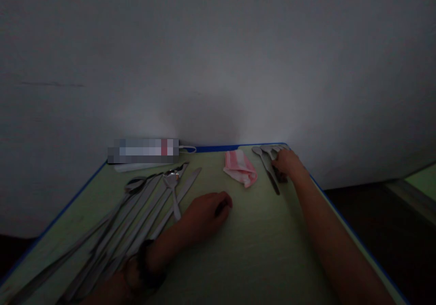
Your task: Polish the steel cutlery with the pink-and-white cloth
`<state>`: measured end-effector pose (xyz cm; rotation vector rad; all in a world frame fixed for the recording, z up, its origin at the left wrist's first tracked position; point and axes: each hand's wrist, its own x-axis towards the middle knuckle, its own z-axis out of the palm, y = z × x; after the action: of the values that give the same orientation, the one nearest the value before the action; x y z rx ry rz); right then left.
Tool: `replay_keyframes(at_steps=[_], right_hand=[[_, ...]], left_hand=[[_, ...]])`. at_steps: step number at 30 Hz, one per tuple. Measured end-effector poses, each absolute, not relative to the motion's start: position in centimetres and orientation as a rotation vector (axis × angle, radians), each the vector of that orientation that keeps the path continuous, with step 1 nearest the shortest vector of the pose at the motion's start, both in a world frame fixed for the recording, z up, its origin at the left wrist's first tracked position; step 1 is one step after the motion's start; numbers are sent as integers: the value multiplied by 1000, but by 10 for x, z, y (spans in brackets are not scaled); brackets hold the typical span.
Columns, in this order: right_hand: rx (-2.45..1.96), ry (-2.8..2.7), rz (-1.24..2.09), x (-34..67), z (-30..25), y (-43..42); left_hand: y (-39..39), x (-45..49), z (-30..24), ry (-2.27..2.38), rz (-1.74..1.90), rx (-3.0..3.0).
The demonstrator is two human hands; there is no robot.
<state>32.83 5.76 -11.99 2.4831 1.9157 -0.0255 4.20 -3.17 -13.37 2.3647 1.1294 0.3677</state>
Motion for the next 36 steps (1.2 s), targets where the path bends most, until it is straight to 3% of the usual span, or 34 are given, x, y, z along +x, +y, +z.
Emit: replay_keyframes(at_steps=[15,22,28,36], right_hand=[[2545,1889,-1,316,-113,53],[2408,2284,-4,265,-92,41],[2109,2641,-121,216,-107,22],[2103,2682,112,186,-147,11]], left_hand=[[-30,40,-118,1084,312,2293],[-9,12,-101,1300,332,2297],[0,-24,-90,1879,-112,2335],[-8,-28,-96,1805,-285,2336]])
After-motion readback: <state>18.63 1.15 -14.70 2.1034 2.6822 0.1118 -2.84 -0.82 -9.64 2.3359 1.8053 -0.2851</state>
